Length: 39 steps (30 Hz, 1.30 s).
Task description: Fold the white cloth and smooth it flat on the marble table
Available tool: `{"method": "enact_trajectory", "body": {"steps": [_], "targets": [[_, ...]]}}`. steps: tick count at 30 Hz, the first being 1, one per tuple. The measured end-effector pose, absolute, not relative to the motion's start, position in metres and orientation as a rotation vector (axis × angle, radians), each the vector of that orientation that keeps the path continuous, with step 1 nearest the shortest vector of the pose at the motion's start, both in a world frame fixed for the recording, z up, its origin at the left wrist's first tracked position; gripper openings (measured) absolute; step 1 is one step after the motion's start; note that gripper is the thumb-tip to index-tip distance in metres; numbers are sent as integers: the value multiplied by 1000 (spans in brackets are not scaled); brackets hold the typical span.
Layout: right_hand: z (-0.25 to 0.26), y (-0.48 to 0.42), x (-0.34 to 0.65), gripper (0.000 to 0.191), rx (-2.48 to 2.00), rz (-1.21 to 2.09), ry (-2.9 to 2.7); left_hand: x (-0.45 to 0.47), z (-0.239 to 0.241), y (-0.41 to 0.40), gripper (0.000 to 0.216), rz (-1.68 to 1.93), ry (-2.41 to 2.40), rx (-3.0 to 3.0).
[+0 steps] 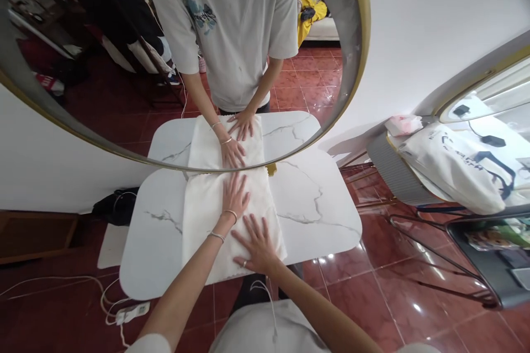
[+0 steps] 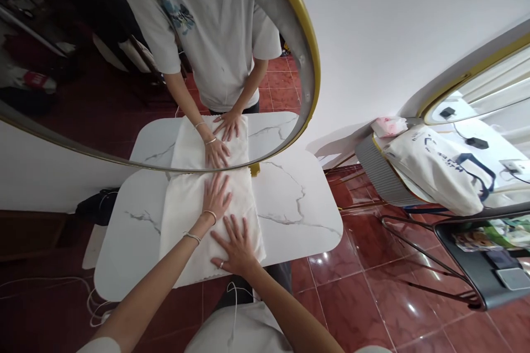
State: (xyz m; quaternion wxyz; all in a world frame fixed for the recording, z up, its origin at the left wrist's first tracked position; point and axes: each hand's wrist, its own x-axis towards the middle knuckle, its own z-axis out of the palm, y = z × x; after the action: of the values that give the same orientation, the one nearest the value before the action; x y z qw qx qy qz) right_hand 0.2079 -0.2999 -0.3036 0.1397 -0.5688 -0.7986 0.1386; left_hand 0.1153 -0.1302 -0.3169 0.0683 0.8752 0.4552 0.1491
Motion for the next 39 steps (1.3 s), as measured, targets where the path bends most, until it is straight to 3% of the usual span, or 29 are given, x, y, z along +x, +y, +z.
{"method": "enact_trajectory", "body": {"steps": [9,14,27,34,39], "targets": [[-319,-324,265,78,-1816,222,-2239,216,-318,-149,63,425,1176,2692],[-325,-329,280,80,-1804,202,-2248,225,-318,-153,63,428,1152,2692],[-321,-300,150,81,-1704,336,-2304,67,-312,-119,60,356,1109,2729],[-319,-285,98,75,-1721,197,-2183,7,-309,-105,54,389,1062,2645],[-313,-220,112,61,-1855,-33,-1971,-48,-316,-101,48,584,1600,2420]]}}
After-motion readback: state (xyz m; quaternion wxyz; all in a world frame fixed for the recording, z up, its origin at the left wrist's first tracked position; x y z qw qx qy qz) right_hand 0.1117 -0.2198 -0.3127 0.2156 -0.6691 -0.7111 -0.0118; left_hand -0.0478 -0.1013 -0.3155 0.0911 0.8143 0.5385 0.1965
